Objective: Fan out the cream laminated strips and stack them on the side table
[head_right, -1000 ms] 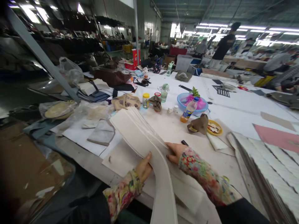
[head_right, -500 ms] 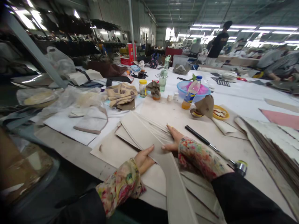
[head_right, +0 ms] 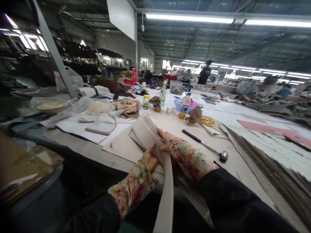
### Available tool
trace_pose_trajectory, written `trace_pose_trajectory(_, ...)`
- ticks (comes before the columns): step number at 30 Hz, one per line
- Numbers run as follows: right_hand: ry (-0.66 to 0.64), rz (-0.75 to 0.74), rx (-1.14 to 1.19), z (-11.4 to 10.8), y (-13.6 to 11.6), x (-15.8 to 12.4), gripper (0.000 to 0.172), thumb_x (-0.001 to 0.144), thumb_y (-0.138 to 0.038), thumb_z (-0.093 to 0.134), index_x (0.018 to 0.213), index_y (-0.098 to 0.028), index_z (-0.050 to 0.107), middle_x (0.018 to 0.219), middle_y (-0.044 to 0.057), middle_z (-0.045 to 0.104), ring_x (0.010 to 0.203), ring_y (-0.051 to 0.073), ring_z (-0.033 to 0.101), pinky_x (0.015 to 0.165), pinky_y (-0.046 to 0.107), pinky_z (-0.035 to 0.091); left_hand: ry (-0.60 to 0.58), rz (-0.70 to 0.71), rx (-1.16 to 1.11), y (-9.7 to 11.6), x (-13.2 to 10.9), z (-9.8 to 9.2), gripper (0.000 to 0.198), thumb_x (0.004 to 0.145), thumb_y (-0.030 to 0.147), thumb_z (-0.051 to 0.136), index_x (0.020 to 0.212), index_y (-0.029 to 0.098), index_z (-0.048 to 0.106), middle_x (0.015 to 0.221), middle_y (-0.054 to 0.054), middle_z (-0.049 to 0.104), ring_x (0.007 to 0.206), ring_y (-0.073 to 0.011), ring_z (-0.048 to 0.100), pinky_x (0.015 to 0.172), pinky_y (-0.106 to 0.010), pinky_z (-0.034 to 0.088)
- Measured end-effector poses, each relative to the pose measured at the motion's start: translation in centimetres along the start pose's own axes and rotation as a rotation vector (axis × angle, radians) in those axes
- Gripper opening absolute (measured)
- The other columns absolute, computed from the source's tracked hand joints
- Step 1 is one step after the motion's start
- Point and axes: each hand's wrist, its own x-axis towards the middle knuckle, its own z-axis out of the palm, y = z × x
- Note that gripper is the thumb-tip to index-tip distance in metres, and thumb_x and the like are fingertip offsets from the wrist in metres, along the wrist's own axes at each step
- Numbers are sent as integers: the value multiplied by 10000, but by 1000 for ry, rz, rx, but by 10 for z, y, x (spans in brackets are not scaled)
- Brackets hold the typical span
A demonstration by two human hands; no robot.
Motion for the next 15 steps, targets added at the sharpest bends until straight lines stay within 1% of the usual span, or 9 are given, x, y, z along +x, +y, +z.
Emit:
trace_pose_trajectory(3, 40, -95, -98, -28, 1, -10, 943, 599, -271, 624, 1390, -163, 121, 1239, 143, 444, 1134, 284, 441, 946, 396, 364, -24, -230, 501, 13, -20, -6, 331, 707, 401, 618, 931, 157, 603, 921, -87, 648, 849, -208, 608, 762, -366, 487)
trace_pose_trajectory(4, 56, -118, -135, -39, 3, -13, 931, 604, -263, 614, 1390, -168, 124, 1250, 138, 440, 1140, 287, 436, 947, 396, 363, -65, -262, 706, 20, -29, -6, 342, 681, 408, 641, 903, 150, 614, 875, -92, 649, 801, -210, 609, 742, -371, 483)
trace_pose_trajectory(5, 71, -135, -169, -48, 6, -15, 927, 604, -258, 609, 1390, -174, 124, 1258, 132, 438, 1144, 288, 434, 946, 396, 363, -122, -224, 899, 28, -39, -4, 343, 667, 399, 652, 899, 149, 622, 847, -94, 648, 777, -212, 606, 737, -374, 476)
trace_pose_trajectory(6, 83, -151, -195, -54, 8, -17, 933, 601, -258, 609, 1390, -175, 119, 1265, 128, 436, 1147, 289, 432, 944, 394, 364, -188, -114, 1068, 38, -49, -1, 343, 671, 381, 648, 927, 155, 624, 854, -95, 647, 786, -216, 601, 751, -372, 468)
trace_pose_trajectory(8, 86, -165, -229, -52, 11, -19, 960, 586, -258, 619, 1392, -163, 105, 1270, 131, 436, 1134, 288, 444, 930, 387, 376, -313, 243, 1340, 57, -65, 9, 372, 720, 349, 597, 1054, 187, 590, 982, -97, 627, 919, -230, 569, 848, -369, 427)
trace_pose_trajectory(10, 44, -118, -260, -34, 10, -20, 964, 582, -254, 623, 1390, -145, 108, 1256, 145, 446, 1097, 287, 473, 908, 387, 392, -392, 571, 1584, 74, -73, 19, 455, 759, 308, 550, 1201, 218, 490, 1197, -92, 532, 1125, -237, 453, 990, -373, 311)
trace_pose_trajectory(11, 18, -83, -274, -21, 9, -20, 954, 591, -263, 621, 1388, -134, 113, 1247, 154, 451, 1081, 291, 482, 899, 394, 398, -405, 670, 1714, 80, -72, 22, 513, 755, 283, 552, 1251, 226, 434, 1289, -88, 457, 1210, -238, 369, 1044, -384, 226)
trace_pose_trajectory(13, -8, -39, -282, 3, 6, -20, 923, 625, -309, 610, 1385, -110, 124, 1227, 174, 458, 1072, 307, 483, 889, 419, 401, -417, 730, 1968, 89, -61, 25, 649, 713, 239, 596, 1310, 240, 343, 1397, -87, 316, 1303, -246, 212, 1081, -422, 67)
trace_pose_trajectory(15, -2, -49, -265, 19, 6, -22, 909, 647, -363, 602, 1382, -99, 136, 1211, 185, 462, 1084, 319, 471, 888, 444, 398, -431, 668, 2156, 92, -42, 26, 782, 649, 218, 658, 1333, 251, 282, 1436, -100, 230, 1331, -259, 122, 1067, -467, -17)
